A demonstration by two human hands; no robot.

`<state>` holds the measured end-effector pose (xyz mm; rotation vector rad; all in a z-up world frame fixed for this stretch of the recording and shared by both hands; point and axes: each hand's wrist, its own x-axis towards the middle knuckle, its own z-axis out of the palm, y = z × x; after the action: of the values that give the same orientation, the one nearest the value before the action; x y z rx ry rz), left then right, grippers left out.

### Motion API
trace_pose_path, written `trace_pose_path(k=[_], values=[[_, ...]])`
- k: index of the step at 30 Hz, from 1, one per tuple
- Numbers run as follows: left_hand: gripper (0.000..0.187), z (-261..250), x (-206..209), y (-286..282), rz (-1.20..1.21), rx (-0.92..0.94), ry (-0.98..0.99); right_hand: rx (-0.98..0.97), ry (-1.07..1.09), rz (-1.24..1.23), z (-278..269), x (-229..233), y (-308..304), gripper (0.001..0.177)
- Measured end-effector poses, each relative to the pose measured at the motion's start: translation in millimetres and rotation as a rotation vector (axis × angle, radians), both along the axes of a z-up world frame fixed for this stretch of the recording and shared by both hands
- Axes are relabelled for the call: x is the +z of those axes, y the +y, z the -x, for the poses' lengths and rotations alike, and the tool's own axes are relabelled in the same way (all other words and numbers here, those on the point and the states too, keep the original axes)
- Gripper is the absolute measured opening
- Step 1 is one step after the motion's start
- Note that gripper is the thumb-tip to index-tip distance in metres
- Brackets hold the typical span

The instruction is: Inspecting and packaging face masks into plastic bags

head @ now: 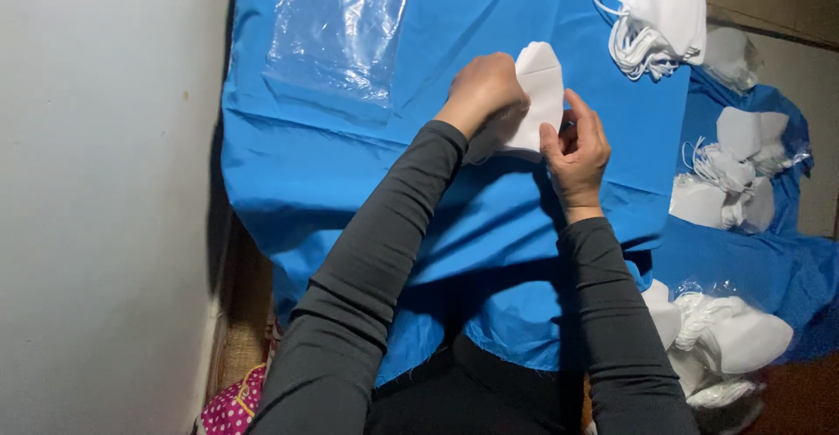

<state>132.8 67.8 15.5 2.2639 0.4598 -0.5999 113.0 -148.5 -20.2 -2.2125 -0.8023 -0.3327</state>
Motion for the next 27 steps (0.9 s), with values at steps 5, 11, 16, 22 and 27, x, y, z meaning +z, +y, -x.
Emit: trace_pose_path(k=[5, 11, 16, 22, 27], values=[[0.071, 4, -33, -2, 0.075, 0.027, -0.208, 0.083, -0.038, -0.095, -9, -11, -5, 0.051], [0.07, -1, -34, 3, 0.085, -0.063, -0.15, 0.035, -0.02, -0.048, -8, 0, 2, 0.051], [0.074, 4, -16, 11, 0.133, -0.092, -0.131, 0.036, -0.017, -0.048, -9, 4, 5, 0.051], [0.075, 7, -19, 13, 0.137, -0.086, -0.11, 0.058, 0.005, -0.054, -10, 11, 8, 0.051], [0.084, 7, -35, 10, 0.138, -0.071, -0.085, 0.053, 0.03, -0.07, -9, 7, 4, 0.052]])
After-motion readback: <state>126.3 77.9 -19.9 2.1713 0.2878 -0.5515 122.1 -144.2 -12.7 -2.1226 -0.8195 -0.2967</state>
